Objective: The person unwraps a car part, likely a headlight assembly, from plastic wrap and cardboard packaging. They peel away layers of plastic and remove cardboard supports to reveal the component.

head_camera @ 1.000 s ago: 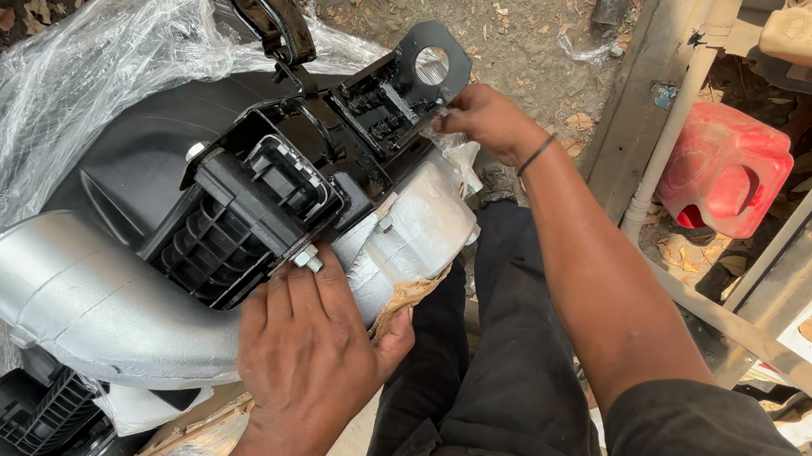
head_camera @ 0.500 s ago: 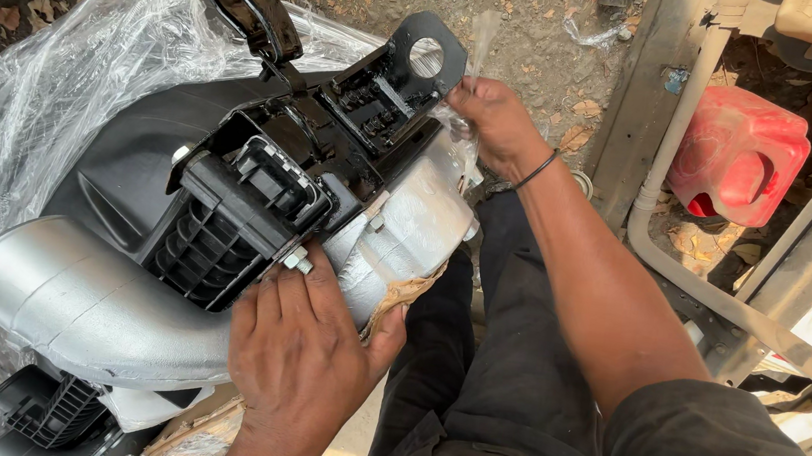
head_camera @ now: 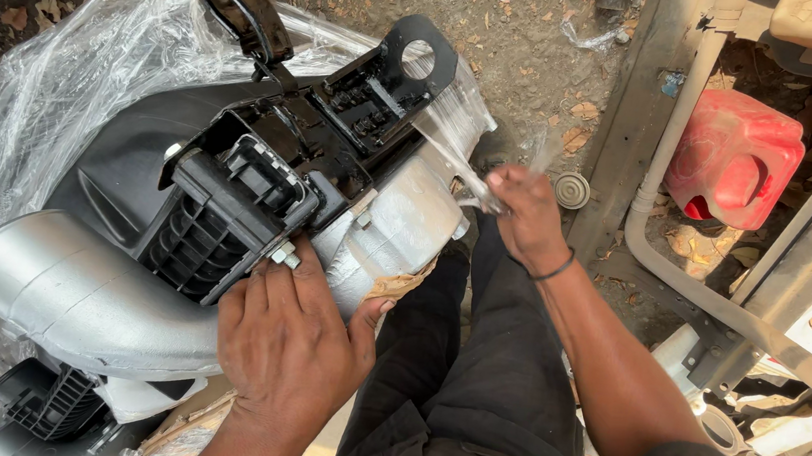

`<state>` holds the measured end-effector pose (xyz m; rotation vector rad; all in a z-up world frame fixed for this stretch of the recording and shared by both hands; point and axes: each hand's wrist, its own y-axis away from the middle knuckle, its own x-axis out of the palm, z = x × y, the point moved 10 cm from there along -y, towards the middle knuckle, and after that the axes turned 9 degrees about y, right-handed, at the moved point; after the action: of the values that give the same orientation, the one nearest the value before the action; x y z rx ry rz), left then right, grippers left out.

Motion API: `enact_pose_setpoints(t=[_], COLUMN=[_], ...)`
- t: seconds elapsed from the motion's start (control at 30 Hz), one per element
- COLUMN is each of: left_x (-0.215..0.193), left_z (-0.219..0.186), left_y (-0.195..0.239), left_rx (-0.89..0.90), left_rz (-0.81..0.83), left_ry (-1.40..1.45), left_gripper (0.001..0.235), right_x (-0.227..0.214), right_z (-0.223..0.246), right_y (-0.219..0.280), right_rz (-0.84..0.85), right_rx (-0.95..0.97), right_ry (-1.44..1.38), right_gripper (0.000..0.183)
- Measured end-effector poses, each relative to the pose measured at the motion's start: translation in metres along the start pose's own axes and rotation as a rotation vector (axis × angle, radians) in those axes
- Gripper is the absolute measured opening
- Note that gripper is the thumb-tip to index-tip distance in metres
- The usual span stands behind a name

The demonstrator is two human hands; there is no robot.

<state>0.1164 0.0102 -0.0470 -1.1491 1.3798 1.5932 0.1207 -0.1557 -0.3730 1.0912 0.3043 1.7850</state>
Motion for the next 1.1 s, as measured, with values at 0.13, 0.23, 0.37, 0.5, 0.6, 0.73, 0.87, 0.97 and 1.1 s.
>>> enact_pose_setpoints(t=[0.13,0.23,0.37,0.5,0.6,0.73,0.87,0.97,1.1], left_x=[-0.002,-0.003,-0.006,-0.003,-0.005,-0.003,0.008,0.007,0.001], left_z=[-0.002,-0.004,-0.011,-0.007,-0.01,-0.005,0.004,0.006,0.008], left_y=[0.0,0.002,0.004,0.007,0.006,0.016,0.022,0.026,0.027], left_rx=[0.012,0.032,0.056,0.046,0.065,0.086,0.087,0.1,0.104], left_rz=[-0.008,-0.016,-0.063,-0.032,-0.057,-0.117,-0.145,-0.186,-0.24], left_ry=[-0.03,-0.051,-0.027,-0.049,-0.061,-0.057,-0.041,0.017,0.127], left_gripper=[0.083,0.081,0.084,0.083,0.083,0.081,0.084,0.082,0.076], right_x=[-0.034,-0.058,-0.094,-0.053,-0.021,0.025,0.066,0.091,0.125], right_z=[-0.015,-0.038,-0.085,-0.134,-0.157,-0.181,-0.202,-0.209,-0.217], right_y=[0.052,0.113,0.171,0.187,0.215,0.266,0.298,0.303,0.315], right_rz=[-0.03,-0.048,-0.233,-0.05,0.046,0.127,0.248,0.345,0.49], right_rx=[-0.031,0.062,0.359,0.456,0.6,0.775,0.852,0.759,0.691], right_ry=[-0.226,-0.213,0.012,0.107,0.038,-0.053,0.05,0.134,0.113], right_gripper=[0.025,0.034,0.031,0.034,0.039,0.044,0.042,0.045,0.045])
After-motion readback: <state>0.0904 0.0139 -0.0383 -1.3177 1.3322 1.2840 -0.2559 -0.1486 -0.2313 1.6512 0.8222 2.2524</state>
